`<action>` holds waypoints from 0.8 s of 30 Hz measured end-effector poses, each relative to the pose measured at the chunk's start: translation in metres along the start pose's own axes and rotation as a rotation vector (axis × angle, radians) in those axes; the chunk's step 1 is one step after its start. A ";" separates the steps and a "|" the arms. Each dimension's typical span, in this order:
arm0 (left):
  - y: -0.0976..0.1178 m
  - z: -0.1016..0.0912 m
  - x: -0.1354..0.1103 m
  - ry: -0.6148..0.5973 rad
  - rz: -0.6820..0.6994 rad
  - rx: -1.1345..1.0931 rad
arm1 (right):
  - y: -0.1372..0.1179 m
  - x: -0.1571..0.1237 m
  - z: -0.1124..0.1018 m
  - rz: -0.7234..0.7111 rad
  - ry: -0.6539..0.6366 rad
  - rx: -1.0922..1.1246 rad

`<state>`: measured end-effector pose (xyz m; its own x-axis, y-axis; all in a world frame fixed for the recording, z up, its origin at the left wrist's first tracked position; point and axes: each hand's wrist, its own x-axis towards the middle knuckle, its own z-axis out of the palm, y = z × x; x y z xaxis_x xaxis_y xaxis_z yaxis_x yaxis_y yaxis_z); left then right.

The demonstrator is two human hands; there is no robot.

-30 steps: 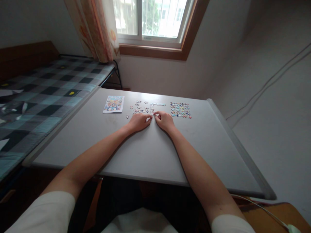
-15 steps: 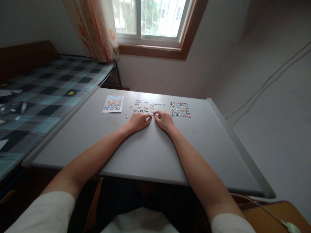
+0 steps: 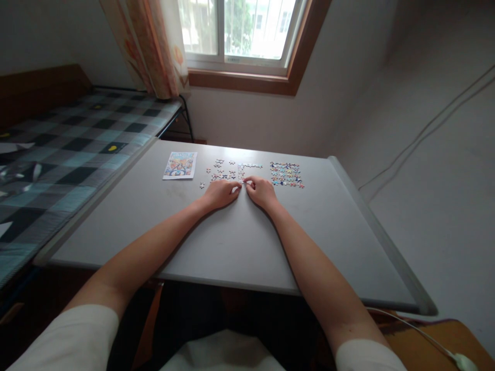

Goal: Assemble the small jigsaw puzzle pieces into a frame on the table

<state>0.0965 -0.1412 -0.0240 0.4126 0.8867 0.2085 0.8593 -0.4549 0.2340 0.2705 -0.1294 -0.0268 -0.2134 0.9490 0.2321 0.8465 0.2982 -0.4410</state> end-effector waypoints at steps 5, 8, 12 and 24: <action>0.000 0.001 0.000 -0.006 -0.016 -0.006 | 0.000 0.000 0.001 0.004 0.000 -0.003; 0.001 0.000 0.000 -0.004 -0.022 -0.004 | 0.000 0.000 0.001 0.004 -0.004 0.000; 0.001 0.000 0.000 0.001 -0.008 -0.001 | 0.001 0.000 0.001 0.002 -0.001 -0.004; 0.000 0.001 0.000 -0.006 -0.021 -0.004 | 0.001 0.000 0.000 0.004 -0.007 -0.004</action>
<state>0.0970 -0.1413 -0.0245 0.3960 0.8967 0.1978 0.8668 -0.4361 0.2419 0.2710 -0.1293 -0.0270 -0.2134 0.9509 0.2240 0.8493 0.2939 -0.4386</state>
